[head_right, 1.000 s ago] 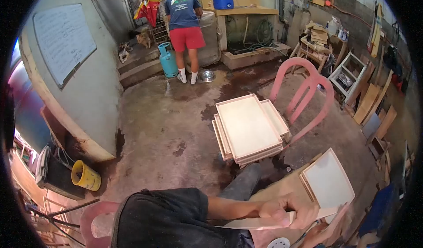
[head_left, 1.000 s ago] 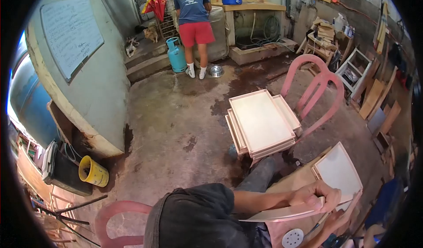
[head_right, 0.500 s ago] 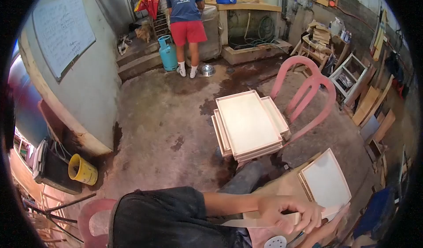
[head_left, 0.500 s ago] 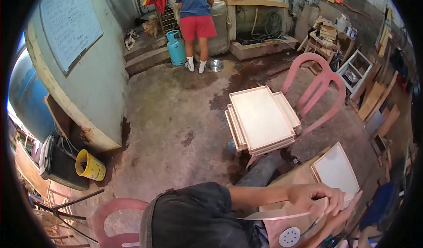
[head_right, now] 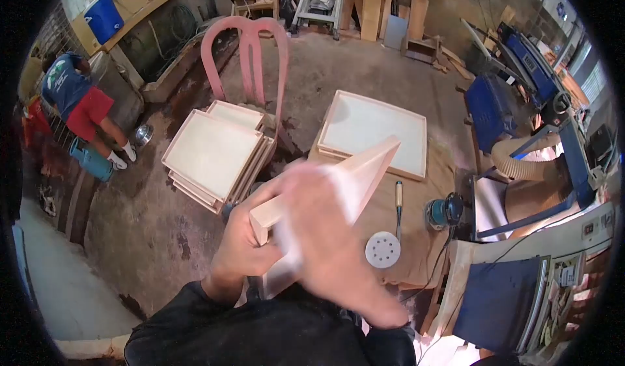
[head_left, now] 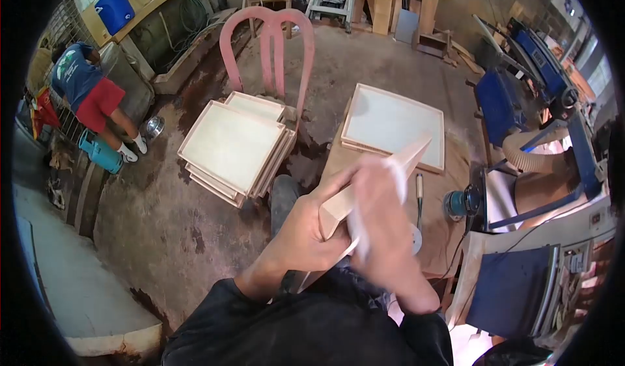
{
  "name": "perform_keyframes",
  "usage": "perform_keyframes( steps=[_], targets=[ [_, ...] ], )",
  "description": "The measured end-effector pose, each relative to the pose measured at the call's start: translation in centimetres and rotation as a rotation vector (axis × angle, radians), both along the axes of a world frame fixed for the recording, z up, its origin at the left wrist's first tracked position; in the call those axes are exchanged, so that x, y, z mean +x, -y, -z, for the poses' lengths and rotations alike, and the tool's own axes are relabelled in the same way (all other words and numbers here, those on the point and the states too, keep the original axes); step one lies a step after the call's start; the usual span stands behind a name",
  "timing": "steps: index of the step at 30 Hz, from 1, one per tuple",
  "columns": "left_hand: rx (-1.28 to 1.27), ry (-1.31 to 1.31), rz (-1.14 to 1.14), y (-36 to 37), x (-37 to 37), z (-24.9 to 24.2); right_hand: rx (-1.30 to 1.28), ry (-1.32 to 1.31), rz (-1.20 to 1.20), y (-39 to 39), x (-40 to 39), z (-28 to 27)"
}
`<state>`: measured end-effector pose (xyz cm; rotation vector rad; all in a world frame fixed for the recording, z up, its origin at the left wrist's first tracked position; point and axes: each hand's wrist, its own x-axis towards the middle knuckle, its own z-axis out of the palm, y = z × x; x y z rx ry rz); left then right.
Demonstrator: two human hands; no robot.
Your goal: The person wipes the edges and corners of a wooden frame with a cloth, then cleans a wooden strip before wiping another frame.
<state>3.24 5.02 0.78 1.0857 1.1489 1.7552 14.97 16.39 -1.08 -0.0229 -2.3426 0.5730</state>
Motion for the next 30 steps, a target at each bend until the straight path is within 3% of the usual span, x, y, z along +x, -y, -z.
perform_keyframes(
  steps=[1,4,5,6,8,10,12,14,16,18,20,21,23,25,28,30],
  targets=[
    [-0.008,-0.224,-0.016,0.1,-0.5,-0.8,0.042,-0.029,-0.039,1.0,0.3,-0.7],
    [-0.009,-0.217,-0.015,0.1,-0.3,1.1,0.027,-0.086,0.000,-1.6,0.5,1.4],
    [-0.019,-0.315,-0.042,-0.1,-0.6,0.5,0.038,-0.069,0.151,-3.1,0.1,1.7],
    [0.001,-0.194,-0.034,-0.3,-0.6,0.6,0.029,-0.040,0.142,-3.1,0.3,1.9],
    [0.020,-0.212,0.055,-0.7,-1.0,1.1,0.018,0.008,0.133,-2.6,0.7,0.9],
    [0.079,-0.075,0.086,-1.0,-0.4,1.2,0.137,-0.088,-0.100,0.6,1.2,-0.8],
    [0.118,0.074,0.137,-0.8,0.5,1.4,0.210,-0.078,-0.133,0.3,1.3,-0.9],
    [0.161,0.177,0.144,-0.7,0.4,1.7,-0.043,-0.090,0.026,-1.7,1.1,3.1],
    [0.190,-0.128,0.103,-0.7,-0.7,4.0,-0.186,0.013,0.345,-4.6,0.1,4.3],
    [0.149,-0.215,0.047,-0.7,-0.8,4.1,0.154,0.056,0.373,-7.5,0.5,5.8],
    [0.133,-0.481,-0.137,-1.4,-0.9,4.8,0.024,-0.012,0.307,-1.9,-0.5,3.2],
    [0.134,-0.465,-0.141,-0.8,-1.2,4.6,-0.081,-0.012,0.220,-0.5,-0.4,4.1],
    [0.148,-0.416,-0.093,-0.8,-0.8,4.3,-0.027,-0.048,0.098,1.2,0.1,2.8],
    [0.139,-0.390,-0.075,-0.8,-0.3,3.8,0.282,-0.137,-0.040,2.0,0.1,-0.3],
    [0.214,-0.433,-0.154,-1.2,-0.3,4.4,0.125,0.000,0.194,0.0,0.2,0.9],
    [0.222,-0.397,-0.123,-1.3,-0.2,4.4,0.141,0.031,0.152,-1.1,1.3,1.1]
  ],
)
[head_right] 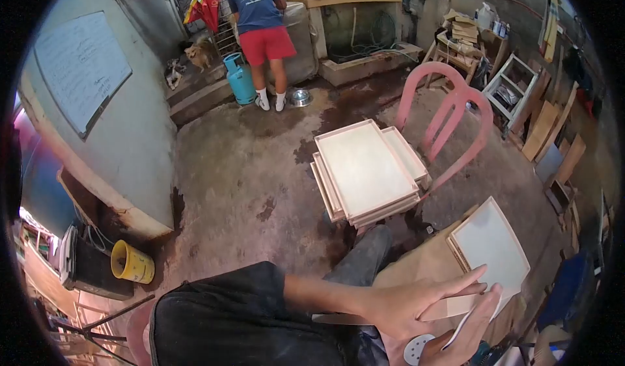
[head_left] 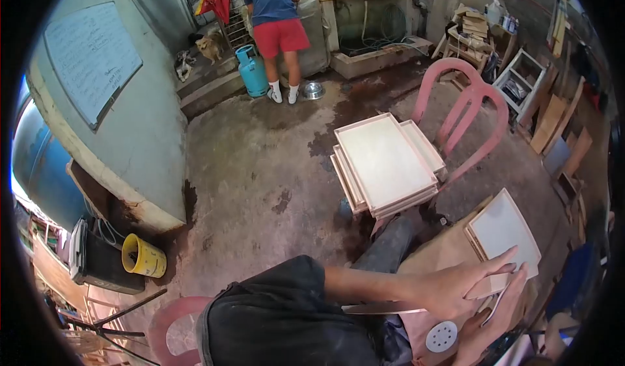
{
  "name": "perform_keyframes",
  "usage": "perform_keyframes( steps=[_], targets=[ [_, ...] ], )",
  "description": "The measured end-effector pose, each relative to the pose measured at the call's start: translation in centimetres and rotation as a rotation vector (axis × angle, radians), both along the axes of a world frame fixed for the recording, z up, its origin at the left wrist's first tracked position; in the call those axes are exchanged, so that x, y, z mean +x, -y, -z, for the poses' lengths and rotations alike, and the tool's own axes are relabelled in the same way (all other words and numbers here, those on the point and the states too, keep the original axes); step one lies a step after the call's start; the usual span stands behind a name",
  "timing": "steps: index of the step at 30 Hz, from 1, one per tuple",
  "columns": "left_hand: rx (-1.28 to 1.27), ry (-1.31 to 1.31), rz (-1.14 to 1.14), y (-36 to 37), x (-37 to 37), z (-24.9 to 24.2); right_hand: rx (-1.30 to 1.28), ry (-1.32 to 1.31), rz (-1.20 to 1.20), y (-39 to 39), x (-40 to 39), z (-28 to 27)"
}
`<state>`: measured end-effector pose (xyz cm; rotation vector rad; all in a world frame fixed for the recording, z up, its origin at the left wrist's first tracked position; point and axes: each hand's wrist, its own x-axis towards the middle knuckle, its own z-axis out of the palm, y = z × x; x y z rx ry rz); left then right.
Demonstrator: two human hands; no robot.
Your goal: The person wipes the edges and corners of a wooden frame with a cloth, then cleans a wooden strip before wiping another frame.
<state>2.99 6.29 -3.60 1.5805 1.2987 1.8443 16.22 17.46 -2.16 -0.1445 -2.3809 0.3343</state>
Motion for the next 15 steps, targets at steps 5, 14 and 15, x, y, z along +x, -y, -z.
perform_keyframes(
  steps=[5,14,15],
  targets=[
    [-0.061,0.098,0.195,0.7,0.7,-1.6,0.143,-0.071,-0.141,5.0,0.4,-3.9],
    [-0.052,0.016,0.030,0.4,0.6,0.0,-0.089,0.018,0.019,-0.7,0.2,1.7],
    [-0.045,0.024,0.021,0.3,0.4,0.3,-0.048,-0.017,0.071,-0.8,-0.6,1.5]
  ],
)
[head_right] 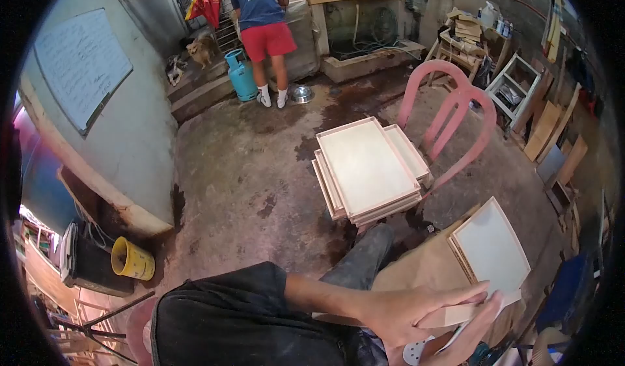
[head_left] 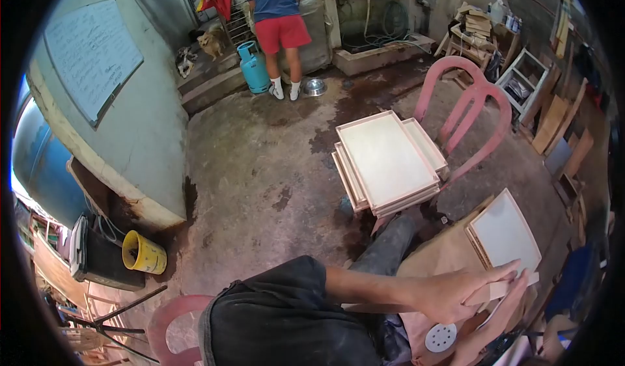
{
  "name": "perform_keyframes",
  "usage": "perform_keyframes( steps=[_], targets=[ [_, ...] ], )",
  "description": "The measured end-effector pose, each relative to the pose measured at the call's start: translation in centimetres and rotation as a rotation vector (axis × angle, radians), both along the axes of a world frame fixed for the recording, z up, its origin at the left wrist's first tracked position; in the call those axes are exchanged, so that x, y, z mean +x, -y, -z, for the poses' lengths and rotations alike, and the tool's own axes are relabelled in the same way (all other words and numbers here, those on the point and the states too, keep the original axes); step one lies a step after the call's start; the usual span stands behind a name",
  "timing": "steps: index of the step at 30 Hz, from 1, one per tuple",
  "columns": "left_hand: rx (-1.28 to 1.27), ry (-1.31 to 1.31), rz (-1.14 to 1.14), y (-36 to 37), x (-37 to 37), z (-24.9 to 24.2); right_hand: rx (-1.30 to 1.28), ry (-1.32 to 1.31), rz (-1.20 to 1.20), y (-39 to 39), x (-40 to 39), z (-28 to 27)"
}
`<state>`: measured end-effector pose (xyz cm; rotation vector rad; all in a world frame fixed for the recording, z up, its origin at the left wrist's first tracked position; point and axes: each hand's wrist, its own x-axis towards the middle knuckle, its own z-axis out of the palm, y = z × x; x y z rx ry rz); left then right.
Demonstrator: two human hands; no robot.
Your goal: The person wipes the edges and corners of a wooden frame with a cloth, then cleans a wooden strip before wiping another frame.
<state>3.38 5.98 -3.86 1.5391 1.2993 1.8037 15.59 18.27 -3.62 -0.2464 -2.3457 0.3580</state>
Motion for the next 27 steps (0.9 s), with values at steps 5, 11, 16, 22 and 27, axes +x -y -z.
perform_keyframes(
  steps=[5,11,16,22,27],
  targets=[
    [0.078,-0.064,-0.066,-0.7,-0.1,-0.4,-0.086,-0.046,-0.041,-0.2,-0.6,-0.9],
    [-0.017,0.013,-0.042,0.0,0.6,-1.4,0.049,-0.103,-0.224,2.6,0.6,-2.2],
    [0.068,-0.071,-0.152,0.4,-0.2,-1.0,-0.168,-0.117,0.037,-9.5,-1.7,6.3],
    [0.328,0.132,0.098,-0.8,-0.8,-1.4,-0.066,-0.128,0.112,-10.3,0.3,5.7],
    [0.302,0.176,0.372,-2.1,-1.9,-1.6,0.009,-0.213,0.104,-8.4,-1.2,4.6]
  ],
)
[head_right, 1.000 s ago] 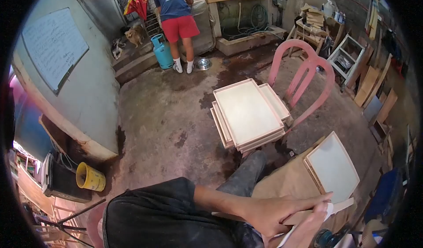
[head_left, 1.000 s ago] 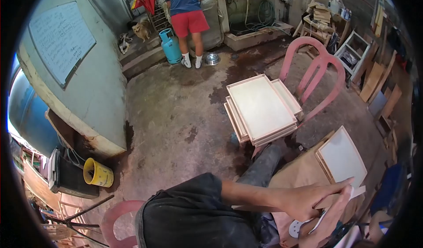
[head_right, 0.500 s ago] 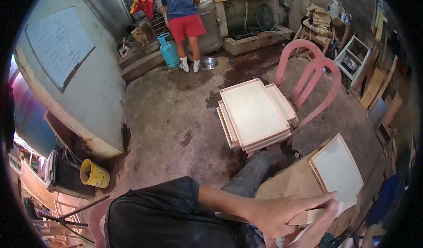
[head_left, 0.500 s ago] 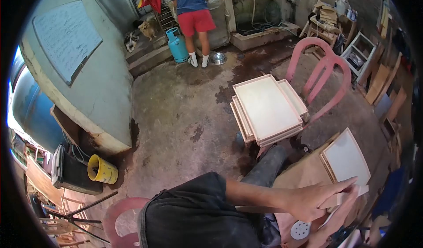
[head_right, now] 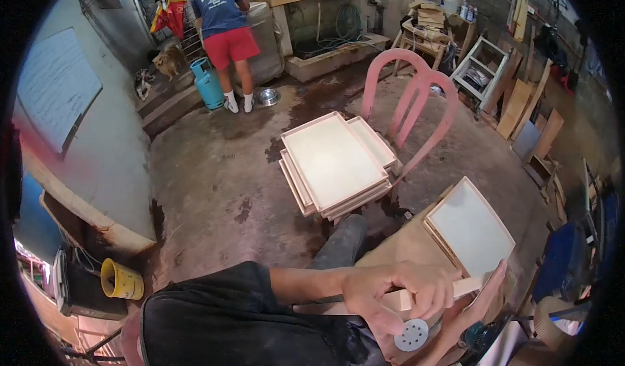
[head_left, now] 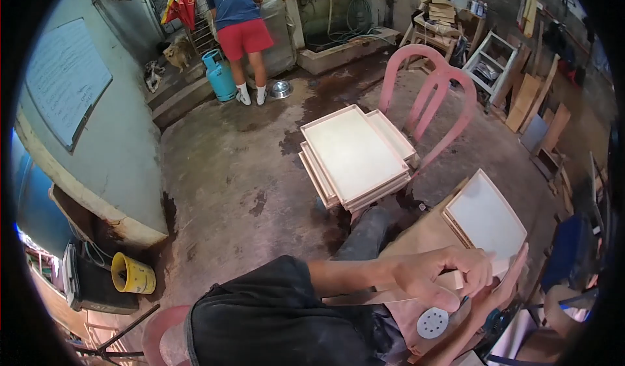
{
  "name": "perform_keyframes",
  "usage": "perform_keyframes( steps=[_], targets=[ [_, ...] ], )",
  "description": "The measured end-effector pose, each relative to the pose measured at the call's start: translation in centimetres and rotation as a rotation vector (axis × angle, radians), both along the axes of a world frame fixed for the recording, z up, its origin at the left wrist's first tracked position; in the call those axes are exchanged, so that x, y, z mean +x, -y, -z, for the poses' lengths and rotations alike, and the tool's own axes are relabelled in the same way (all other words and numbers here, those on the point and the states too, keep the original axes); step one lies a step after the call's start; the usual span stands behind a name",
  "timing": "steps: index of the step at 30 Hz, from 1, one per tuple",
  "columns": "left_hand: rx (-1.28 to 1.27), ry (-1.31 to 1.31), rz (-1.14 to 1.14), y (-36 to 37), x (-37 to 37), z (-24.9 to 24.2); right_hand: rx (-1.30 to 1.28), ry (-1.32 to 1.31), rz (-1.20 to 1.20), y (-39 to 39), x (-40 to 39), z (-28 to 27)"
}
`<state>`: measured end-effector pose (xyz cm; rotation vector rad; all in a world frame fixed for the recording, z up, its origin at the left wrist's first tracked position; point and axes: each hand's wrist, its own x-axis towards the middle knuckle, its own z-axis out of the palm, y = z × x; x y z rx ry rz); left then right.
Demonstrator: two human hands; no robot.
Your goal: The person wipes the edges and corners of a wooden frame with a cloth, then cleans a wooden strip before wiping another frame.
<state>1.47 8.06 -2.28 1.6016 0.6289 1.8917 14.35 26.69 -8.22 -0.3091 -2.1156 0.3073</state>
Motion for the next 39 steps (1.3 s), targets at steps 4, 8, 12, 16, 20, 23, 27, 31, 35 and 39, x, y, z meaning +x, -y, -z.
perform_keyframes(
  steps=[4,8,12,16,20,23,27,31,35,39],
  targets=[
    [-0.019,0.104,0.080,-0.9,-0.4,0.5,-0.179,-0.014,0.041,-4.1,-0.6,2.9],
    [-0.070,0.076,0.089,-0.2,-0.8,0.1,-0.075,-0.030,-0.049,-1.6,-1.0,1.7],
    [-0.070,0.000,-0.199,2.2,-2.0,1.2,-0.467,0.015,-0.029,-4.3,-1.5,5.3],
    [-0.025,0.277,0.040,1.0,-2.8,1.7,-0.506,0.080,0.153,-8.6,0.3,7.5],
    [0.003,0.340,0.011,0.1,-2.1,2.1,-0.301,-0.081,0.059,-4.9,1.5,3.3],
    [0.020,0.341,0.021,0.5,-1.8,2.1,-0.252,-0.112,0.012,-4.6,0.5,2.8],
    [0.009,0.304,0.011,0.9,-1.1,2.0,-0.254,-0.141,0.012,-4.4,0.8,3.7],
    [-0.044,0.242,-0.038,1.3,-0.2,1.2,-0.033,-0.057,0.044,-3.5,2.4,2.3],
    [-0.265,0.121,-0.160,1.8,2.4,-0.9,0.012,0.006,-0.002,-0.9,3.5,-0.6],
    [-0.460,0.023,-0.230,2.0,4.8,-3.4,0.013,-0.006,-0.125,3.1,5.6,-2.1]
  ],
)
